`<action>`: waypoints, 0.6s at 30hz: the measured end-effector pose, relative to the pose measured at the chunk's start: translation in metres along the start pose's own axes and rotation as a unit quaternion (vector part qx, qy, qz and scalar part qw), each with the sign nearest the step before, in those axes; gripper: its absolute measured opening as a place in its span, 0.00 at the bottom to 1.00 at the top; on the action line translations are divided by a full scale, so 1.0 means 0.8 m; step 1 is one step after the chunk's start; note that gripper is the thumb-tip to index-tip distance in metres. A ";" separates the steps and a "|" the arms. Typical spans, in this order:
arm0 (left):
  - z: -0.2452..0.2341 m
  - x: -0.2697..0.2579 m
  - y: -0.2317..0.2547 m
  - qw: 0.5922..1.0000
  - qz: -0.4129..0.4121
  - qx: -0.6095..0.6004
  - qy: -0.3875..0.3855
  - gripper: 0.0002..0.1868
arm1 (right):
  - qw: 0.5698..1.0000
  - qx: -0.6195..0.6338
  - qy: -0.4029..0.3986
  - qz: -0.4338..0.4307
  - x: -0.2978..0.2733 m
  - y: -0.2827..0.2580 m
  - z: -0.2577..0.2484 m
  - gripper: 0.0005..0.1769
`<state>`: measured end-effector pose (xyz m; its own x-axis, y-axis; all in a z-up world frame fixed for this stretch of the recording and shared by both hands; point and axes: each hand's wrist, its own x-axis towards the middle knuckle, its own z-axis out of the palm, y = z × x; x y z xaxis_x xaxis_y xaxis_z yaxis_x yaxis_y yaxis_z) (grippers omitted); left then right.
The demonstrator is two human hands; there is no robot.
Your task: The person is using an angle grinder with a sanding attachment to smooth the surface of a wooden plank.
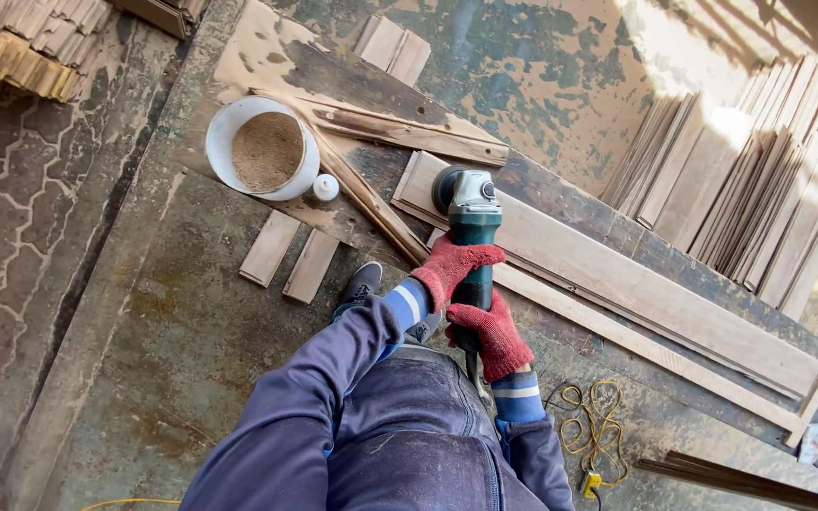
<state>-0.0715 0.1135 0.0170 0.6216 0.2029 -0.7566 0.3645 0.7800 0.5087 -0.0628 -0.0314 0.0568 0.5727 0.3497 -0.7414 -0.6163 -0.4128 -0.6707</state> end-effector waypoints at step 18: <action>0.014 0.118 -0.101 0.985 -0.021 -0.165 -0.036 0.34 | 0.999 -0.018 0.033 0.024 0.001 0.002 -0.015 0.26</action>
<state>-0.0347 0.0630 -0.0912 0.6630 0.1325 -0.7368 0.1527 0.9396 0.3064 -0.0565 -0.0419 0.0554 0.5783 0.2739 -0.7685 -0.6238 -0.4586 -0.6329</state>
